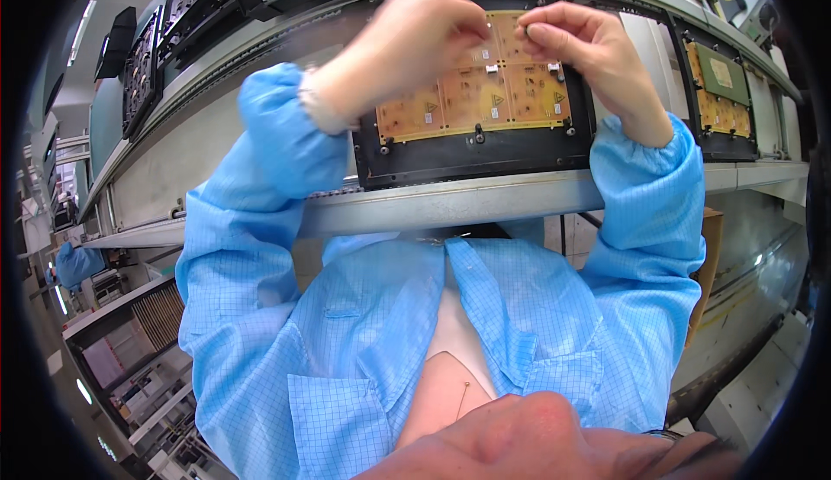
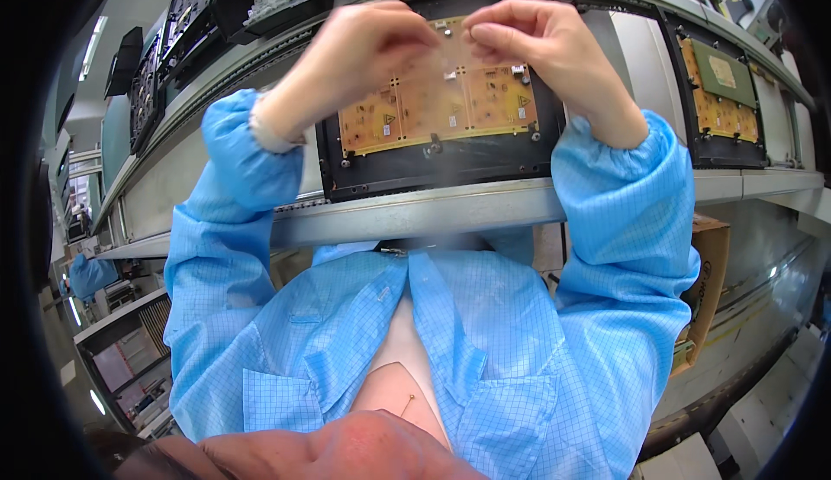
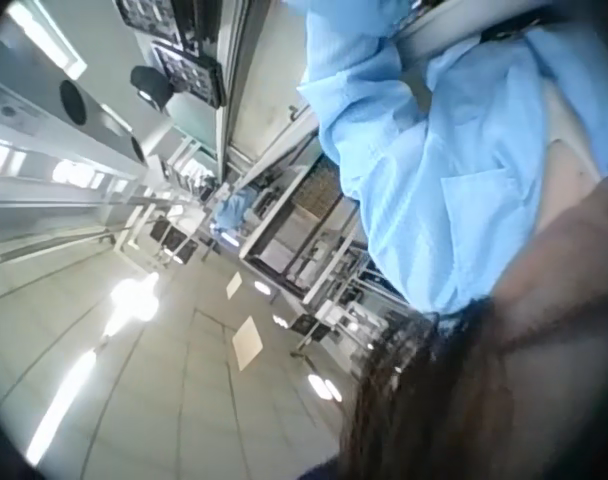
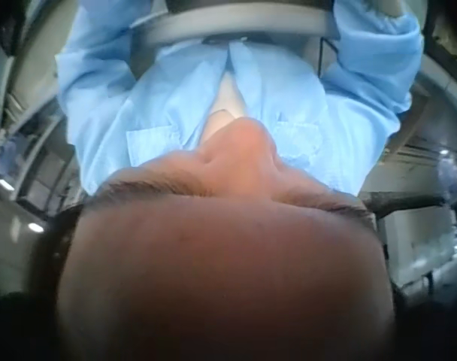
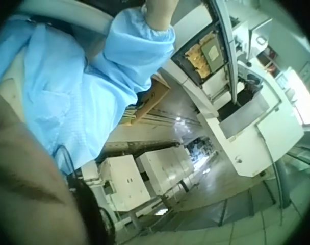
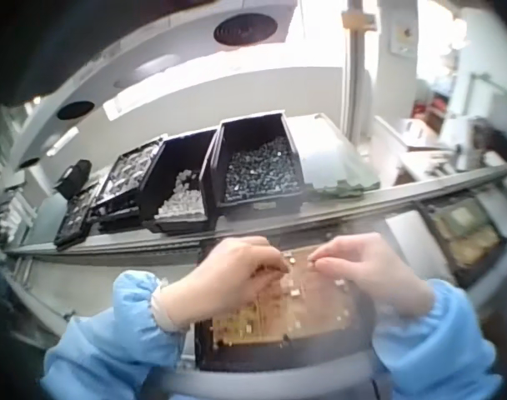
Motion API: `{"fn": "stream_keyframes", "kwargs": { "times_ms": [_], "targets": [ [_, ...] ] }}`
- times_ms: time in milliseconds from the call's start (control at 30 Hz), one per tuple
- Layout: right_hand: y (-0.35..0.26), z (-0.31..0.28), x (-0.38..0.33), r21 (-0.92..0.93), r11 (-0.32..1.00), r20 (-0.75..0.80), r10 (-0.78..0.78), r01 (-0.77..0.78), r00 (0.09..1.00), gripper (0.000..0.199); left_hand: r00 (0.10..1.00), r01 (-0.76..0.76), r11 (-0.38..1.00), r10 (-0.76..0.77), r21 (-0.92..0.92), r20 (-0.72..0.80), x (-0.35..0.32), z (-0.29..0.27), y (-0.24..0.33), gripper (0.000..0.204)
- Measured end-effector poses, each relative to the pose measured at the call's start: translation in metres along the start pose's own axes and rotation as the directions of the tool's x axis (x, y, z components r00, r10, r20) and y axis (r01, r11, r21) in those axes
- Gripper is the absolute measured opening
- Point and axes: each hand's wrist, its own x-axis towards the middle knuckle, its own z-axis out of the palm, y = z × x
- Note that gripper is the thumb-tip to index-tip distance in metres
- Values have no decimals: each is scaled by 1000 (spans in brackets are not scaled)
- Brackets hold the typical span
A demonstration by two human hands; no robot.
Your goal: Assembling electronic components onto printed circuit boards at an industrial workstation.
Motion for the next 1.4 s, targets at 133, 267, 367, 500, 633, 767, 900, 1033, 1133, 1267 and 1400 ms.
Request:
{"fn": "stream_keyframes", "kwargs": {
  "times_ms": [133,267,367,500,633,767,900,1033,1133,1267,1400],
  "targets": [
    [8,-10,-22,262,952,76,145,-160,987,28,838,343,933,-253,107,-483,5,-60,-2,5],
    [4,-5,-32,332,918,95,195,-216,976,27,887,371,812,-166,451,-432,-17,-88,-107,13],
    [3,-3,-35,375,891,103,236,-257,966,26,877,455,779,-477,430,-64,1,-89,-120,18],
    [2,-2,-41,350,902,46,252,-252,967,24,888,429,745,-450,510,-91,14,-78,-141,15],
    [0,-2,-46,229,938,-34,274,-260,961,22,861,491,704,-483,513,-161,12,-71,-132,12],
    [-3,5,-48,108,964,-79,251,-242,965,23,955,75,995,-53,65,-293,-5,-71,-140,9],
    [-11,8,-49,60,960,-93,277,-272,956,25,964,262,863,-211,431,-164,-3,-77,-108,11],
    [-17,17,-44,-102,965,-56,237,-241,970,26,926,377,867,-349,325,-144,-13,-94,-116,13],
    [-8,18,-45,-285,941,-111,155,-180,982,22,934,345,865,-278,365,-223,-15,-87,-121,13],
    [-10,25,-45,-395,886,-243,153,-242,958,14,927,319,904,-236,283,-291,-14,-84,-106,13],
    [-19,30,-46,-672,714,-227,53,-196,972,11,926,296,926,-219,234,-307,-13,-81,-110,11]
  ]
}}
